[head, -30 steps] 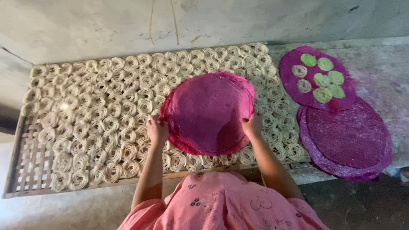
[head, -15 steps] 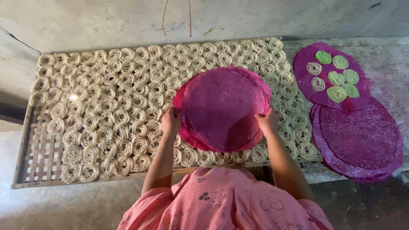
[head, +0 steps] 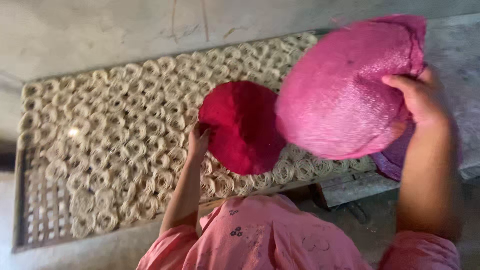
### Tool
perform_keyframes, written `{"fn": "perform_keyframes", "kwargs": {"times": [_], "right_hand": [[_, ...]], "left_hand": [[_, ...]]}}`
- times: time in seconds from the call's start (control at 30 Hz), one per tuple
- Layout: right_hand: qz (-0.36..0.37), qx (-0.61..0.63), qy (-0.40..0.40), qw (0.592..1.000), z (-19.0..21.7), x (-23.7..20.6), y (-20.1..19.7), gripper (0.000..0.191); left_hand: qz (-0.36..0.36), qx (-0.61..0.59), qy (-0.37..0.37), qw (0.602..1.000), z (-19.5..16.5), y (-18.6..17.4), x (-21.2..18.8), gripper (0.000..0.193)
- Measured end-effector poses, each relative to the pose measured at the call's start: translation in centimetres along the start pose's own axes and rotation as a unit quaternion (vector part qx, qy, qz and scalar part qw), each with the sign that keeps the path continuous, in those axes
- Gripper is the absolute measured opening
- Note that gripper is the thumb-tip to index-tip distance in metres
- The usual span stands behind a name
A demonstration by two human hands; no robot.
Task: The person arranges small coiled noodle bundles on a pink circular mat and a wooden drying rack. They repeatedly pick up bundles from the rack and place them onto the mat, then transfer the mat to a nearby table and continue arranging more bundles.
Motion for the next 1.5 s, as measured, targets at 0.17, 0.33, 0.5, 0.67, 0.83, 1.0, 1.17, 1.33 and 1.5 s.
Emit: {"fn": "perform_keyframes", "kwargs": {"times": [0.17,0.33,0.5,0.67,0.83,1.0,1.17,1.33,1.5], "right_hand": [[0.093,-0.147,-0.094,0.980,4.4,-1.5,3.9,0.032],[0.110,-0.283,-0.128,0.944,7.4,-2.8,7.5,0.039],[0.013,-0.486,-0.046,0.872,8.5,-4.3,3.7,0.095],[-0.038,-0.451,-0.115,0.884,8.8,-5.1,-5.4,0.061],[-0.129,-0.226,-0.041,0.965,0.4,-5.9,-24.2,0.069],[-0.201,-0.121,0.088,0.968,-17.6,-8.8,-40.6,0.069],[-0.264,0.033,0.196,0.944,-39.9,-14.6,-44.7,0.047],[-0.251,-0.483,0.231,0.806,-47.5,-17.4,-44.8,0.059],[-0.252,-0.370,0.228,0.865,-49.0,-16.3,-44.8,0.081]], "left_hand": [[0.273,-0.270,0.067,0.921,-13.0,14.7,-0.3,0.029],[0.463,-0.241,0.077,0.850,-24.0,30.6,-5.3,0.040],[0.482,-0.209,-0.053,0.849,-26.0,35.7,-7.6,0.049],[0.476,-0.227,0.137,0.838,-30.4,33.1,-7.6,0.049],[0.413,-0.281,0.325,0.803,-28.8,37.3,-13.3,0.067],[0.270,0.204,0.360,0.870,-20.6,49.8,-19.7,0.079],[0.236,0.415,0.301,0.825,-14.3,58.7,-22.7,0.111],[0.241,0.432,0.167,0.853,-10.4,60.2,-21.3,0.073],[0.109,0.275,0.221,0.929,-17.9,57.1,-19.5,0.042]]}}
Point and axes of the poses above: each hand's wrist, its own x-axis towards the middle knuckle, its own y-axis out of the palm, z = x × y, the point moved 10 cm from there along x, towards the middle knuckle, and after that the axes turned 4 degrees about -x, right-handed, at the moved point
